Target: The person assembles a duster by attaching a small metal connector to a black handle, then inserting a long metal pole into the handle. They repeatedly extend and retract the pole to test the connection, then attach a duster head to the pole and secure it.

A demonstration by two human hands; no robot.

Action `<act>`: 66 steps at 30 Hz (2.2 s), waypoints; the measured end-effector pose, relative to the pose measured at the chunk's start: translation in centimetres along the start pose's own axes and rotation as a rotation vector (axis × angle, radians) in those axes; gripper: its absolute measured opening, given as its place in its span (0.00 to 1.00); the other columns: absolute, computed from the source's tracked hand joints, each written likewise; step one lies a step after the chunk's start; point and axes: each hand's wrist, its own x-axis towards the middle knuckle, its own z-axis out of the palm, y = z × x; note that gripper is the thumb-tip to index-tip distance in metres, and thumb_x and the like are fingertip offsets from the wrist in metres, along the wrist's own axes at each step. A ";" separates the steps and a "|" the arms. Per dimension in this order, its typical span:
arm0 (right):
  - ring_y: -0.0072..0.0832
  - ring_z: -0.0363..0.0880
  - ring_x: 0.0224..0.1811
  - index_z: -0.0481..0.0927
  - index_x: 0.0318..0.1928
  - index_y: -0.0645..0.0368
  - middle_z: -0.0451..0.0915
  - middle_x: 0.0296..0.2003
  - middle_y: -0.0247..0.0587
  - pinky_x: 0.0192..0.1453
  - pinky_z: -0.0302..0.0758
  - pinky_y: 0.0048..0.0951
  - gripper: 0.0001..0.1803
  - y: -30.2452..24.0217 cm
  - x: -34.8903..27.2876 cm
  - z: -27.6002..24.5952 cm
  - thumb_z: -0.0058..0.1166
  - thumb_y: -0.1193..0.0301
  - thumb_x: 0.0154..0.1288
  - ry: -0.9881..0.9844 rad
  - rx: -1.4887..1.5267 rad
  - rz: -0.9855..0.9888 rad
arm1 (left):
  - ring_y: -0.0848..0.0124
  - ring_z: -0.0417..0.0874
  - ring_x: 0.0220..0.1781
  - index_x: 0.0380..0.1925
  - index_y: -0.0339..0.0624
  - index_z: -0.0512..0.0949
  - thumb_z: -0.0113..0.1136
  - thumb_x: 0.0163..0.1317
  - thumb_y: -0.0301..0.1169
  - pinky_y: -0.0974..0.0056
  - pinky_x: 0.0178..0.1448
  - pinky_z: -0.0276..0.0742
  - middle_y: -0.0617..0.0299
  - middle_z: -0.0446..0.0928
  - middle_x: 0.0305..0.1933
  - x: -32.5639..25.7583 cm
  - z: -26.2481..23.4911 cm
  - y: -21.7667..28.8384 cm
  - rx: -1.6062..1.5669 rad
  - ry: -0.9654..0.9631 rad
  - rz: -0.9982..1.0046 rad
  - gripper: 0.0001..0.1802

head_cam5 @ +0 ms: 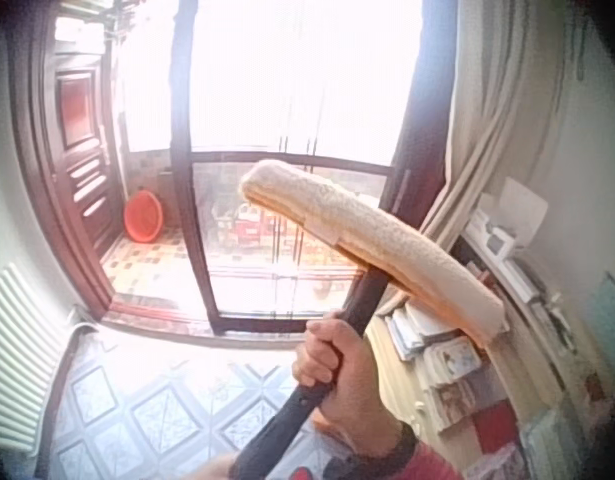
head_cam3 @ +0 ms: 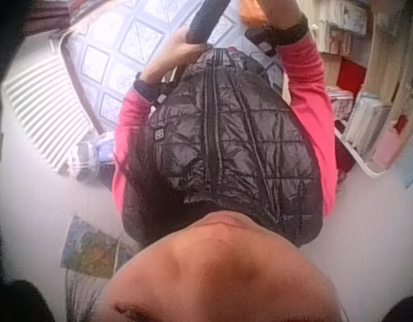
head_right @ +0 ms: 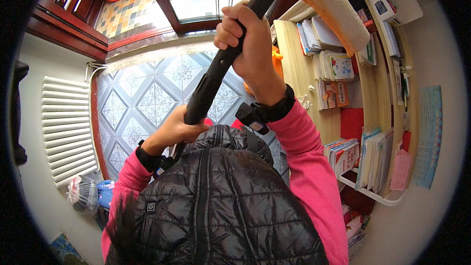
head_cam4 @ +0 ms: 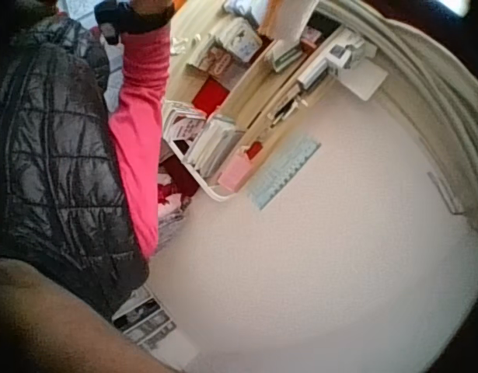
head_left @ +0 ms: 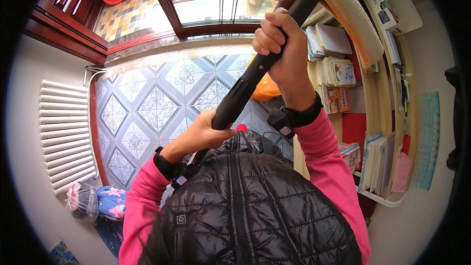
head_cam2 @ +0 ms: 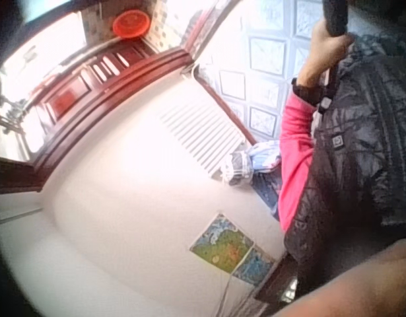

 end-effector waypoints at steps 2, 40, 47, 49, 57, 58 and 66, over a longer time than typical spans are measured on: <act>0.14 0.54 0.11 0.61 0.24 0.49 0.55 0.12 0.22 0.18 0.57 0.21 0.13 -0.1 0.0 0.3 0.42 0.77 0.66 -0.106 0.018 -0.005 | 0.82 0.66 0.16 0.28 0.42 0.69 0.64 0.54 0.27 0.72 0.19 0.59 0.70 0.67 0.20 -0.5 -0.2 0.5 -0.055 -0.057 -0.010 0.11; 0.18 0.63 0.16 0.65 0.25 0.53 0.63 0.16 0.28 0.24 0.66 0.27 0.14 -2.9 2.5 2.2 0.57 0.67 0.62 0.262 -0.197 -0.076 | 0.82 0.68 0.22 0.33 0.39 0.69 0.60 0.56 0.26 0.72 0.25 0.64 0.71 0.68 0.23 -0.3 1.7 2.2 0.108 0.166 0.232 0.09; 0.18 0.63 0.15 0.64 0.27 0.53 0.63 0.16 0.28 0.25 0.66 0.27 0.14 -3.3 2.8 2.2 0.57 0.67 0.62 0.206 -0.199 -0.055 | 0.83 0.69 0.19 0.30 0.40 0.69 0.63 0.56 0.27 0.73 0.22 0.63 0.71 0.68 0.21 -0.2 1.6 2.1 0.134 0.193 0.313 0.10; 0.18 0.63 0.16 0.64 0.27 0.52 0.63 0.16 0.27 0.25 0.66 0.26 0.14 -3.4 2.9 2.1 0.57 0.67 0.62 0.204 -0.196 -0.045 | 0.83 0.69 0.19 0.30 0.40 0.69 0.63 0.56 0.27 0.73 0.22 0.63 0.71 0.69 0.21 -0.2 1.6 2.0 0.126 0.195 0.306 0.10; 0.18 0.63 0.16 0.65 0.27 0.53 0.63 0.16 0.27 0.25 0.66 0.26 0.15 -3.6 3.0 2.7 0.58 0.66 0.61 0.160 -0.235 -0.041 | 0.82 0.69 0.18 0.29 0.41 0.69 0.63 0.57 0.28 0.73 0.21 0.62 0.70 0.69 0.20 -0.5 1.2 2.2 0.098 0.126 0.310 0.10; 0.18 0.63 0.16 0.65 0.27 0.53 0.63 0.16 0.27 0.25 0.66 0.26 0.15 -3.6 3.0 2.7 0.59 0.66 0.61 0.121 -0.242 -0.043 | 0.82 0.68 0.18 0.29 0.41 0.69 0.63 0.58 0.27 0.73 0.20 0.62 0.70 0.69 0.20 -0.5 1.2 2.3 0.083 0.110 0.304 0.10; 0.15 0.60 0.15 0.66 0.28 0.51 0.60 0.16 0.24 0.24 0.64 0.23 0.13 -3.2 2.8 3.5 0.57 0.65 0.64 0.157 -0.226 -0.042 | 0.81 0.67 0.15 0.29 0.42 0.68 0.63 0.57 0.27 0.72 0.19 0.60 0.69 0.67 0.18 -0.9 0.9 2.8 -0.048 0.042 0.178 0.10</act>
